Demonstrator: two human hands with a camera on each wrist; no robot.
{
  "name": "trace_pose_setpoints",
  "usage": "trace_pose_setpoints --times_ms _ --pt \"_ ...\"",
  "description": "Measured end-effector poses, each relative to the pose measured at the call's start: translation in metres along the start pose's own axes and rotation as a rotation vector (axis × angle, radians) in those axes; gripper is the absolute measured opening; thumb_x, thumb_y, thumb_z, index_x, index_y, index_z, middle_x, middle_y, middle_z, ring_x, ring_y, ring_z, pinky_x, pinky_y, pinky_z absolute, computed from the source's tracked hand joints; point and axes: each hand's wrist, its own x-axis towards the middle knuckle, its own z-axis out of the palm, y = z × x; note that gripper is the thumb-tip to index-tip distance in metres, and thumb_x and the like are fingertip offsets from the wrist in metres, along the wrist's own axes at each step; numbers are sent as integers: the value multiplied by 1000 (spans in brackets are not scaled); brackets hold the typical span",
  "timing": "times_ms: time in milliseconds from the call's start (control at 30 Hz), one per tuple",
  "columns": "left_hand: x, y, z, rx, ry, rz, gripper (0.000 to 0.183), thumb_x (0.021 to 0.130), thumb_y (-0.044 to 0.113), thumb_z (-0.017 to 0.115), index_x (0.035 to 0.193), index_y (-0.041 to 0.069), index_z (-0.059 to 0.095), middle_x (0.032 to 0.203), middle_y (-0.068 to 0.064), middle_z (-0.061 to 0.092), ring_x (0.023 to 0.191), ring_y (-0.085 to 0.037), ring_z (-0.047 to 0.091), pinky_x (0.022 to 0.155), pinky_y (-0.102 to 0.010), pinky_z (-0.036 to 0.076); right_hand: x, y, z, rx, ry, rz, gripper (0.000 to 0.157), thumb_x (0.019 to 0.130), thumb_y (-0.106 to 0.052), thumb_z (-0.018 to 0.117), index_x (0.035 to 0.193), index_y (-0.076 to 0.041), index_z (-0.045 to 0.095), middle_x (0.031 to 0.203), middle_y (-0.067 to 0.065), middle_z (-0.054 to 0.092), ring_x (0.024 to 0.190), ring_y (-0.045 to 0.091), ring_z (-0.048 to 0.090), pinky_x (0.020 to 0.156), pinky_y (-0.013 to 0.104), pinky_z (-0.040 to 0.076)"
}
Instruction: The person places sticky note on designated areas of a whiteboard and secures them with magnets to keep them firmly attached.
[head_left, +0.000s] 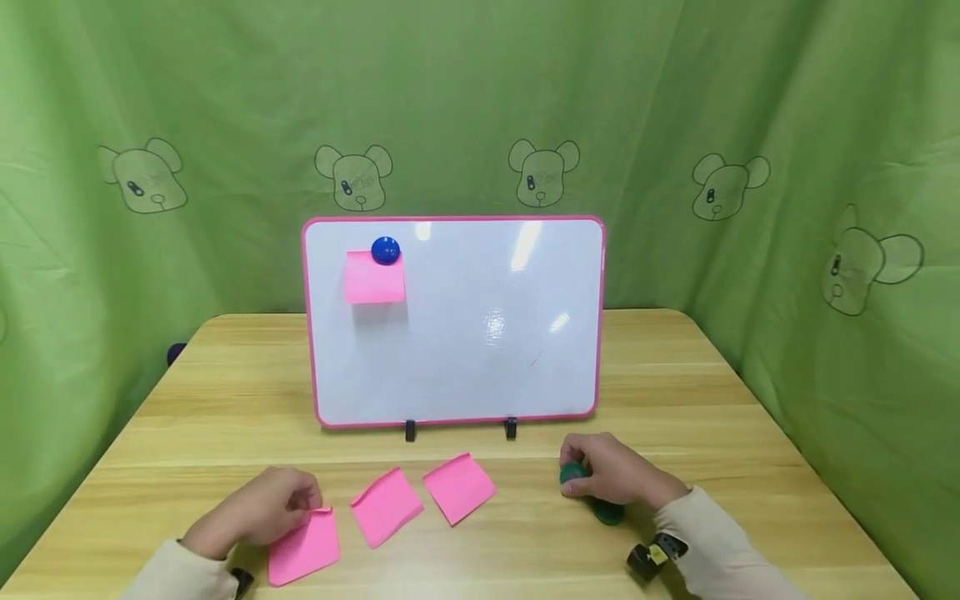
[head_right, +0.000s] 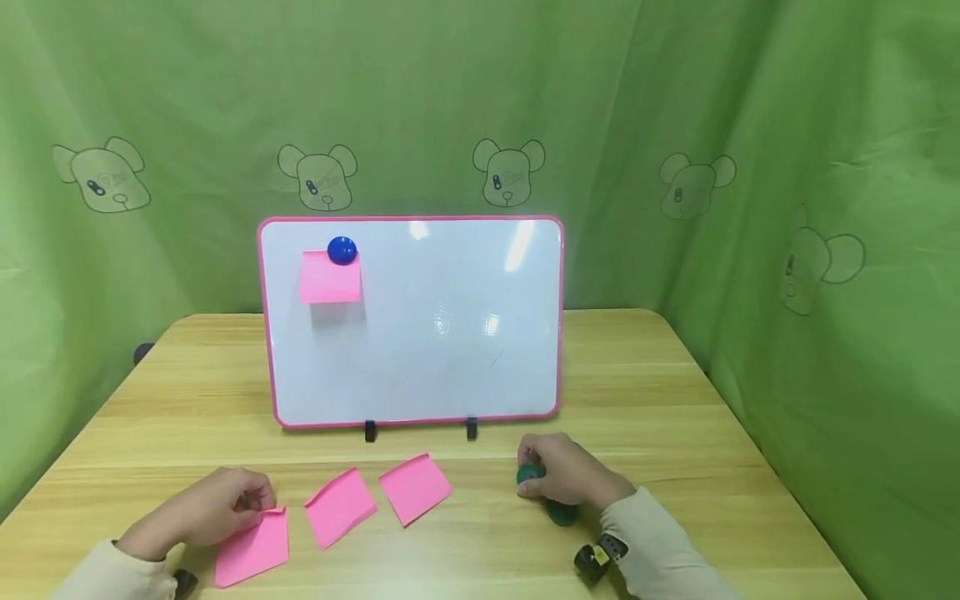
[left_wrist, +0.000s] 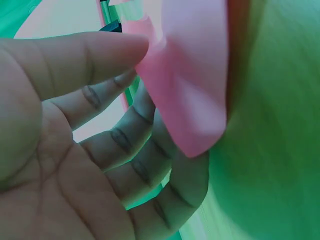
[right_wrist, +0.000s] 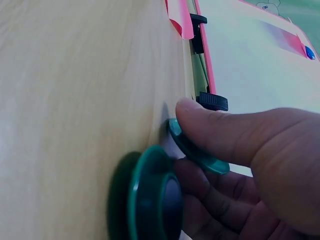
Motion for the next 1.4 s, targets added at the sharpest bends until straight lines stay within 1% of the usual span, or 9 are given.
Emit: trace_pose_setpoints --times_ms 267,433,567,733,900,1033,1167,1267,1400 --pt "-1 -2 0 -33 -10 -6 19 82 -3 63 83 16 60 73 4 55 62 -11 49 52 -25 45 0 2 0 -18 18 -5 23 86 -21 75 96 -13 56 87 -2 60 73 10 53 61 26 46" --pt "-2 -1 -2 -56 -21 -23 18 86 -2 59 86 16 60 73 3 54 62 -13 50 53 -26 46 1 4 0 -17 36 -20 19 87 -20 74 92 -15 57 83 -6 57 71 9 50 61 25 45" --pt "-1 0 -4 -70 -2 -6 16 88 -2 58 89 14 58 76 2 56 65 -14 51 55 -26 46 0 5 -1 -29 47 -28 16 86 -20 74 89 -16 59 79 -9 55 67 7 47 59 24 44" --pt "0 0 -6 -93 29 41 16 90 -2 58 93 13 53 78 1 57 65 -12 52 53 -26 47 0 6 -1 -38 59 -39 15 86 -18 74 88 -16 59 76 -9 54 60 5 43 57 23 43" --pt "2 -3 -6 -65 70 61 20 89 -4 56 91 16 51 80 2 57 64 -10 50 53 -25 46 0 6 -1 -27 65 -45 15 87 -17 74 85 -17 58 75 -9 54 62 5 46 57 23 43" --pt "5 -4 -8 -54 104 75 22 89 -6 55 90 17 54 86 3 59 70 -10 51 57 -25 47 0 6 -1 -13 55 -33 13 87 -17 73 86 -17 61 77 -8 56 63 5 48 57 24 45" --pt "6 -5 -9 -49 123 60 23 88 -8 55 93 14 62 88 3 60 72 -9 52 60 -25 48 0 6 -1 7 45 -12 13 86 -16 75 91 -15 63 81 -7 58 61 6 50 55 24 46" --pt "7 -4 -9 -40 138 21 24 87 -8 56 97 11 66 92 0 61 74 -11 53 62 -24 49 0 4 -2 18 48 6 16 84 -13 76 94 -12 64 81 -5 58 60 8 51 54 25 47" --pt "8 2 -12 -68 169 -32 28 83 -10 59 105 6 67 98 -4 62 78 -14 55 62 -23 50 1 3 -4 31 54 20 21 82 -9 77 97 -9 64 81 -2 58 62 9 53 54 25 47"
